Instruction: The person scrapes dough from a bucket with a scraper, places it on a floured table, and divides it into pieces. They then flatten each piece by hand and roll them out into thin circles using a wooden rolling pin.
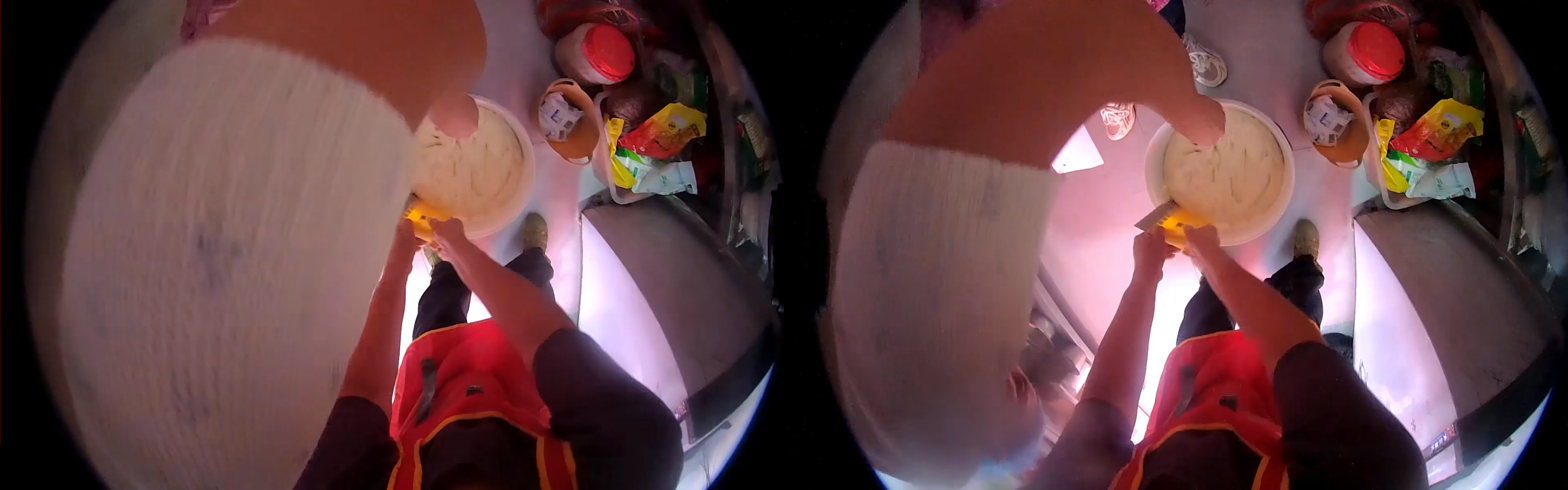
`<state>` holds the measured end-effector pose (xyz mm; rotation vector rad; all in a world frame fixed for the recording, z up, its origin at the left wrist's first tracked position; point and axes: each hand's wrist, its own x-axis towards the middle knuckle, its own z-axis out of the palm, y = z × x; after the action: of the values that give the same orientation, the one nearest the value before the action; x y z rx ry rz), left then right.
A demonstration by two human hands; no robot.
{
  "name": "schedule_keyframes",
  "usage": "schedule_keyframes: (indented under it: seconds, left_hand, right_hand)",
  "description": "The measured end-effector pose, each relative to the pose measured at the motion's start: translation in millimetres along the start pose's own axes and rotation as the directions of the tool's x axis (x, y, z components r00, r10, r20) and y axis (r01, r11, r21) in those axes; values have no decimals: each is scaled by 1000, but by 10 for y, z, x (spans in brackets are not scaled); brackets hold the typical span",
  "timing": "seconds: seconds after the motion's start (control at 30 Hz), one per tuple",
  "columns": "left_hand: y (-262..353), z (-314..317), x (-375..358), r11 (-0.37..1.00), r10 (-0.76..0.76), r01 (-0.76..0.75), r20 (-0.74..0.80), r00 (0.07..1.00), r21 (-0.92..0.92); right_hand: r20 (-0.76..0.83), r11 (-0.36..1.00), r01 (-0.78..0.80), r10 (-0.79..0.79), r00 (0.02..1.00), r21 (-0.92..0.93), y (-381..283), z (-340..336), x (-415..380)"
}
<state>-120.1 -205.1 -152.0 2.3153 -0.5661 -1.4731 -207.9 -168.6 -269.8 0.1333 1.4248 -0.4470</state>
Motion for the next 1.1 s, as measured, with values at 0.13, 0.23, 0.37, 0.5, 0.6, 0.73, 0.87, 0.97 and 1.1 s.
schedule_keyframes:
  seconds: [0.13,0.23,0.37,0.5,0.6,0.73,0.87,0.97,1.1]
  left_hand:
    - [191,-426,456,876,228,-227,50,972,425]
    - [635,-456,707,498,440,-319,83,894,806]
    - [1362,-275,684,469,530,-422,135,837,775]
    - [670,-595,785,299,583,-360,129,802,884]
    - [348,-769,512,471,593,-349,2,805,811]
    - [1126,-359,614,374,646,-411,84,759,832]
    - [1492,64,977,184,648,-530,303,699,828]
    - [1438,505,1004,-16,672,-570,431,602,821]
    - [1247,597,219,-6,651,-597,457,607,802]
  right_hand:
    - [-160,993,-53,69,985,102,-287,671,-311]
    - [6,924,-85,89,996,373,-483,1036,-196]
    - [251,669,-179,-12,968,722,-758,1424,140]
    - [211,779,-72,-77,975,622,-359,1330,-115]
    - [73,933,-110,90,993,343,-307,1238,-474]
    - [-6,817,266,-306,952,512,-548,1623,117]
    - [-111,549,573,-656,747,609,-833,1812,736]
    - [30,642,551,-665,746,533,-846,1429,776]
    - [61,492,866,-865,498,-93,-157,820,521]
